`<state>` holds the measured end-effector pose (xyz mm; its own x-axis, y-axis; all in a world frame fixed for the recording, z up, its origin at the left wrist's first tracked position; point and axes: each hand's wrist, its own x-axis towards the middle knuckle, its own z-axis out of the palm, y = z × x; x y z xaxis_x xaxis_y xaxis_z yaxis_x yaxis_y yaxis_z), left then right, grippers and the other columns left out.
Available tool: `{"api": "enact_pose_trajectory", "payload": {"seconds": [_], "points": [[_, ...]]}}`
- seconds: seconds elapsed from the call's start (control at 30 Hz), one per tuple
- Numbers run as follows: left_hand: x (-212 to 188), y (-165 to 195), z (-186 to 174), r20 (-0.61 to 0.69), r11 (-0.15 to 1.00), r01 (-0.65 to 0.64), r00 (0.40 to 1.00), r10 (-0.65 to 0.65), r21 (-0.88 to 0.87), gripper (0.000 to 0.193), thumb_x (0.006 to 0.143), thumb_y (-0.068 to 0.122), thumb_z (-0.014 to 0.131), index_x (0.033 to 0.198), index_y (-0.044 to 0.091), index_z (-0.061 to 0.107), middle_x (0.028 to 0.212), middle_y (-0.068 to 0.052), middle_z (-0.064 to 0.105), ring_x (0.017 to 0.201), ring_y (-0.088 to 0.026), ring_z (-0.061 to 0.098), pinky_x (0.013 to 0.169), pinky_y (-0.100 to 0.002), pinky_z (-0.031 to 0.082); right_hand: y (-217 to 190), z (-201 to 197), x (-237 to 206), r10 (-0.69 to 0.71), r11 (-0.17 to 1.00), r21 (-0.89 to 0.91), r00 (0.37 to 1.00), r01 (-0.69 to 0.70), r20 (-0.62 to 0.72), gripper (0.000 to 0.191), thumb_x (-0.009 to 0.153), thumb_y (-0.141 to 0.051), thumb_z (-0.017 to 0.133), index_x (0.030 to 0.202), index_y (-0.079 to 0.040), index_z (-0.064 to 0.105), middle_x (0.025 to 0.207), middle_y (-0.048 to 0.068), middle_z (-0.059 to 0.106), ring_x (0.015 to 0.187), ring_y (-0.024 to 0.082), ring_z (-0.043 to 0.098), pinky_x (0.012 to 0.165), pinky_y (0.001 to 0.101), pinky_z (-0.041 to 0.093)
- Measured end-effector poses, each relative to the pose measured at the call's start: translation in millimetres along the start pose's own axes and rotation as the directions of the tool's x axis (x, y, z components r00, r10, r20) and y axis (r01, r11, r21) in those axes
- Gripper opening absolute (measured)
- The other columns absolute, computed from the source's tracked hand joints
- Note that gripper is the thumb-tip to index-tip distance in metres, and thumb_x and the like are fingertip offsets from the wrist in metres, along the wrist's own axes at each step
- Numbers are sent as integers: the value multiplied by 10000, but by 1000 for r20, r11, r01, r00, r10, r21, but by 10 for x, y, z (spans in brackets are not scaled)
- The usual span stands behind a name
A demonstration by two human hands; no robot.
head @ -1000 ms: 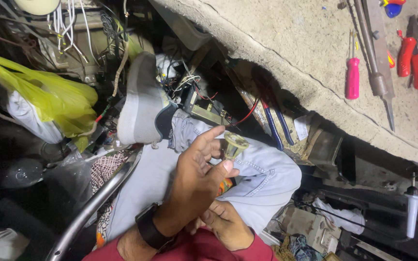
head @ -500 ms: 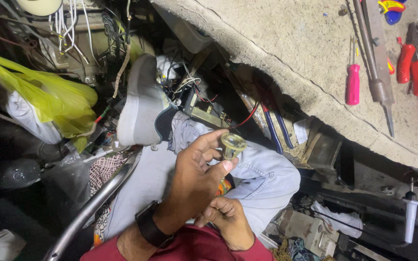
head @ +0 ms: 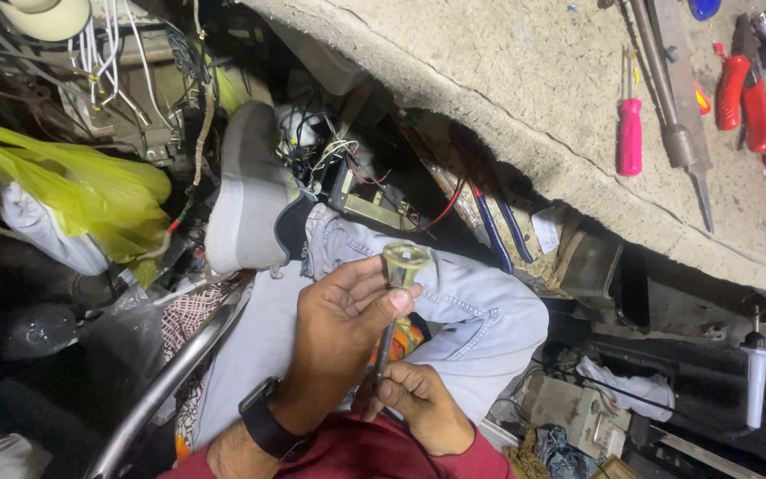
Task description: The person sits on the floor and uses a screwdriver to adjust a small cylindrical electrical component. They repeatedly insert the screwdriver into the component, turn it, and inspect the fit while holding the part in their left hand.
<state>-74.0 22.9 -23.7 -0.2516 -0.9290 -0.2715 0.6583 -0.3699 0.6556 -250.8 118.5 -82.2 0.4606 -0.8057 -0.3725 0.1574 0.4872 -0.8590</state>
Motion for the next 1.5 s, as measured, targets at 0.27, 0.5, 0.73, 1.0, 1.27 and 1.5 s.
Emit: {"api": "enact_pose_trajectory", "payload": {"seconds": [0.27, 0.5, 0.73, 1.0, 1.27, 1.5], "points": [[-67, -112, 36, -139, 997, -75, 988, 74, -5, 410, 870, -32, 696, 1241, -111, 539, 1145, -227, 747, 1042, -262, 760, 894, -350, 626, 81, 34, -23, 37, 999, -21, 999, -37, -14, 233, 1055, -137, 608, 1045, 86, 673, 922, 143, 717, 853, 203, 696, 846, 322, 559], [-99, -140, 35, -141, 988, -149, 978, 152, 34, 367, 889, -54, 691, 1236, -140, 609, 1158, -218, 751, 1045, -234, 751, 947, -327, 606, 290, 48, -45, 10, 994, 113, 992, 4, -123, 153, 989, -62, 657, 973, 90, 656, 907, 159, 739, 827, 221, 727, 834, 345, 598], [-95, -230, 45, -191, 978, -190, 960, 204, 92, 305, 901, -48, 691, 1188, -108, 608, 1114, -214, 762, 1019, -195, 743, 923, -290, 595, 357, 67, -40, 49, 997, 68, 964, -32, -261, 156, 968, -68, 663, 988, 83, 694, 863, 139, 743, 761, 199, 715, 751, 319, 590], [-88, -311, -66, -193, 975, -201, 957, 216, 95, 237, 921, -32, 687, 1139, -103, 626, 1022, -206, 777, 936, -207, 766, 802, -312, 634, 322, 109, -22, 123, 992, 60, 966, -112, -229, 172, 982, -114, 643, 954, 52, 679, 870, 119, 751, 757, 176, 708, 754, 303, 589], [-94, -245, -188, -173, 989, -101, 978, 118, 108, 243, 910, -10, 669, 1136, -87, 624, 974, -196, 777, 860, -190, 764, 767, -291, 627, 367, 216, -90, 78, 974, -181, 954, -135, -290, 261, 1014, -181, 634, 900, 44, 700, 818, 97, 745, 698, 137, 676, 682, 270, 559], [-45, -120, -214, -125, 996, -72, 989, 78, 57, 244, 912, 16, 677, 1122, -82, 600, 991, -197, 768, 888, -214, 759, 766, -313, 634, 222, 220, -40, 144, 984, -61, 955, -165, -258, 196, 984, -122, 648, 928, 62, 685, 871, 117, 763, 761, 161, 714, 761, 292, 582]]}}
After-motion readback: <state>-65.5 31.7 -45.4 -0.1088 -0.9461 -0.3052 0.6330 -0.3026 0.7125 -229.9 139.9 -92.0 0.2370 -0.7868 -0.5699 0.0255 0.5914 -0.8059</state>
